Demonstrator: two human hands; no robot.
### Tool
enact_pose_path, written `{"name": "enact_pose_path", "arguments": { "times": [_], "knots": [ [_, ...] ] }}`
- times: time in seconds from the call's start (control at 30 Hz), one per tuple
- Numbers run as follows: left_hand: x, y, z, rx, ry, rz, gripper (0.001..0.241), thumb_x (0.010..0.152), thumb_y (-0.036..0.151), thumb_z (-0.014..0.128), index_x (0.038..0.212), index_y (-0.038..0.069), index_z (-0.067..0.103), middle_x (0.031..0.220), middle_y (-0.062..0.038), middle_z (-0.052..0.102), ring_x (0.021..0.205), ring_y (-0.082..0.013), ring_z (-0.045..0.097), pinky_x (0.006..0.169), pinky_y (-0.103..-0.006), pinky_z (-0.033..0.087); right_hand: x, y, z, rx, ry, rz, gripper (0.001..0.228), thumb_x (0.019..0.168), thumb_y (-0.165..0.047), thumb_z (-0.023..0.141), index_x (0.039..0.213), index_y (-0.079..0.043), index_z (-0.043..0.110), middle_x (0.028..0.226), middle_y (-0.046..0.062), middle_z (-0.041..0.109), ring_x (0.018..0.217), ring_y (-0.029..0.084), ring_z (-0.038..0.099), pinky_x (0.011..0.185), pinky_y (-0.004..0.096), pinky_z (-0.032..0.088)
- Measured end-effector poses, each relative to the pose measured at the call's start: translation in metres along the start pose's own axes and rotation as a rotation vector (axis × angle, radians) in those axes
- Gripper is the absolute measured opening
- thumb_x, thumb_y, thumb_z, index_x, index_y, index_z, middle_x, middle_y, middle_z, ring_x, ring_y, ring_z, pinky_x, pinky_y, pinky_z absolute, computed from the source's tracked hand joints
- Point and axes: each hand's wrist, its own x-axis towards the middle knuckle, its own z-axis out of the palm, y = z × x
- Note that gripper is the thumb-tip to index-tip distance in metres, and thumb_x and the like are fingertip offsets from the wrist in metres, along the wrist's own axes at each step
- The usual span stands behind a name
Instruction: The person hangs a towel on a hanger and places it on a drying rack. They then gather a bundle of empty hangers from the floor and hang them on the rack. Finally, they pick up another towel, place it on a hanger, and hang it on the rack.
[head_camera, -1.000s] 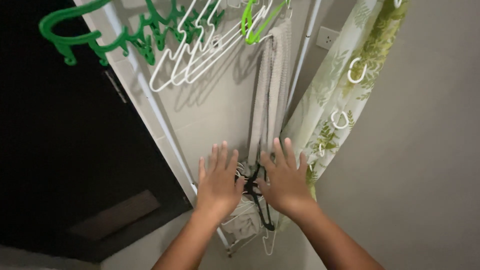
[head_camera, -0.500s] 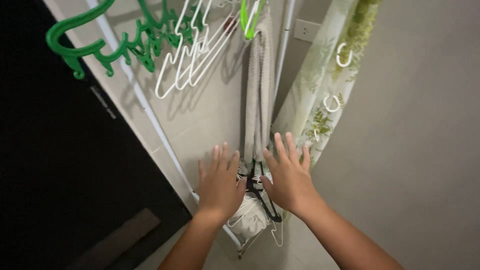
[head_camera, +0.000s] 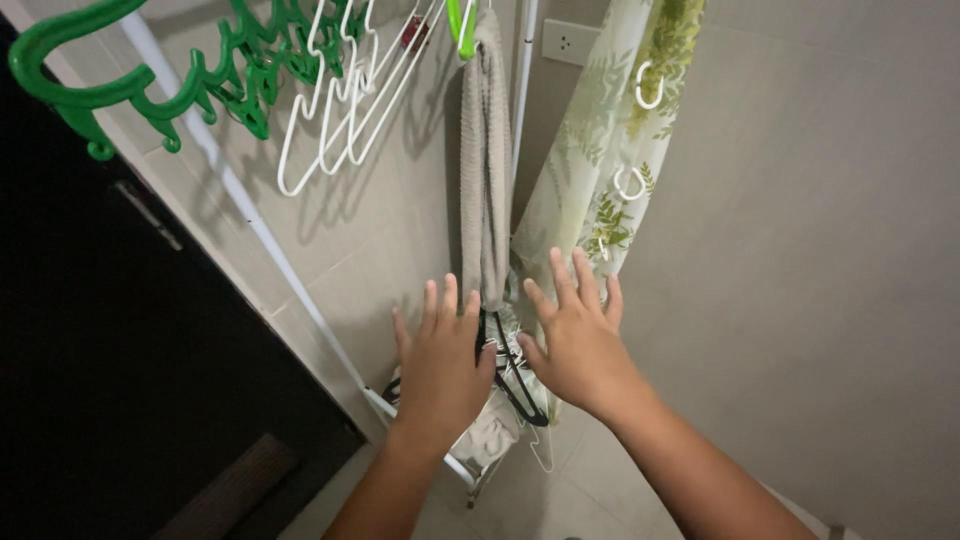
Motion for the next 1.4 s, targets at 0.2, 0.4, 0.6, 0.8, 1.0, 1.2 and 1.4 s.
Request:
{"name": "enact_pose_path", "arguments": {
  "times": [0.2, 0.4, 0.6, 0.8, 1.0, 1.2, 1.4],
  "knots": [
    [0.004, -0.004, 0.011, -0.006, 0.060, 0.031, 0.067, 0.084, 0.032, 0.069, 0.142, 0.006, 0.050, 0.157, -0.019, 0.034, 0.149, -0.0364, 0.023, 0.114, -0.0707, 0.008, 0.001, 0.003, 0.001, 0.012, 0.052, -0.046, 0.066, 0.083, -0.033, 0.072, 0.140, -0.007, 0.054, 0.160, 0.024, 0.024, 0.151, 0.041, 0.012, 0.115, 0.065, 0.011],
    [0.009, -0.005, 0.016, -0.011, 0.030, 0.031, 0.068, 0.083, 0.035, 0.070, 0.141, 0.005, 0.050, 0.157, -0.020, 0.034, 0.149, -0.0381, 0.022, 0.115, -0.0709, 0.007, 0.009, 0.011, 0.004, 0.050, 0.171, -0.122, 0.058, 0.086, -0.031, 0.070, 0.135, -0.004, 0.059, 0.155, 0.026, 0.036, 0.146, 0.043, 0.026, 0.116, 0.063, 0.017],
    [0.020, -0.004, 0.021, -0.009, 0.112, 0.025, 0.069, 0.082, 0.031, 0.071, 0.142, 0.006, 0.049, 0.156, -0.021, 0.036, 0.147, -0.0404, 0.026, 0.113, -0.0721, 0.012, 0.025, 0.014, -0.004, 0.191, 0.292, -0.236, 0.041, 0.085, -0.022, 0.072, 0.121, -0.003, 0.070, 0.142, 0.026, 0.055, 0.139, 0.040, 0.046, 0.114, 0.056, 0.029],
    [0.061, 0.019, 0.022, -0.012, 0.168, 0.001, 0.069, 0.082, 0.025, 0.068, 0.145, 0.006, 0.046, 0.157, -0.023, 0.034, 0.147, -0.0435, 0.027, 0.112, -0.0700, 0.019, 0.059, 0.042, -0.019, 0.230, 0.374, -0.301, 0.040, 0.082, -0.018, 0.074, 0.118, -0.002, 0.071, 0.139, 0.023, 0.060, 0.131, 0.041, 0.053, 0.108, 0.051, 0.040],
    [0.104, 0.050, 0.026, -0.077, 0.200, 0.022, 0.068, 0.087, 0.025, 0.068, 0.145, 0.002, 0.044, 0.158, -0.027, 0.033, 0.148, -0.0446, 0.026, 0.112, -0.0636, 0.024, 0.099, 0.084, -0.037, 0.296, 0.498, -0.479, 0.040, 0.085, -0.015, 0.075, 0.121, 0.001, 0.068, 0.137, 0.024, 0.061, 0.130, 0.043, 0.057, 0.109, 0.050, 0.044],
    [0.133, 0.068, 0.015, 0.034, 0.223, -0.092, 0.073, 0.086, 0.024, 0.068, 0.149, 0.001, 0.041, 0.157, -0.027, 0.034, 0.147, -0.0438, 0.030, 0.111, -0.0589, 0.030, 0.138, 0.100, -0.037, 0.415, 0.487, -0.578, 0.039, 0.085, -0.013, 0.077, 0.121, 0.000, 0.068, 0.138, 0.023, 0.061, 0.129, 0.041, 0.058, 0.107, 0.048, 0.046],
    [0.151, 0.061, 0.012, 0.051, 0.323, -0.183, 0.077, 0.082, 0.024, 0.071, 0.150, 0.003, 0.040, 0.160, -0.025, 0.031, 0.147, -0.0414, 0.030, 0.112, -0.0559, 0.031, 0.181, 0.102, -0.024, 0.450, 0.488, -0.665, 0.044, 0.084, -0.016, 0.075, 0.124, 0.002, 0.066, 0.140, 0.026, 0.058, 0.131, 0.044, 0.056, 0.109, 0.050, 0.044]
  ]
}}
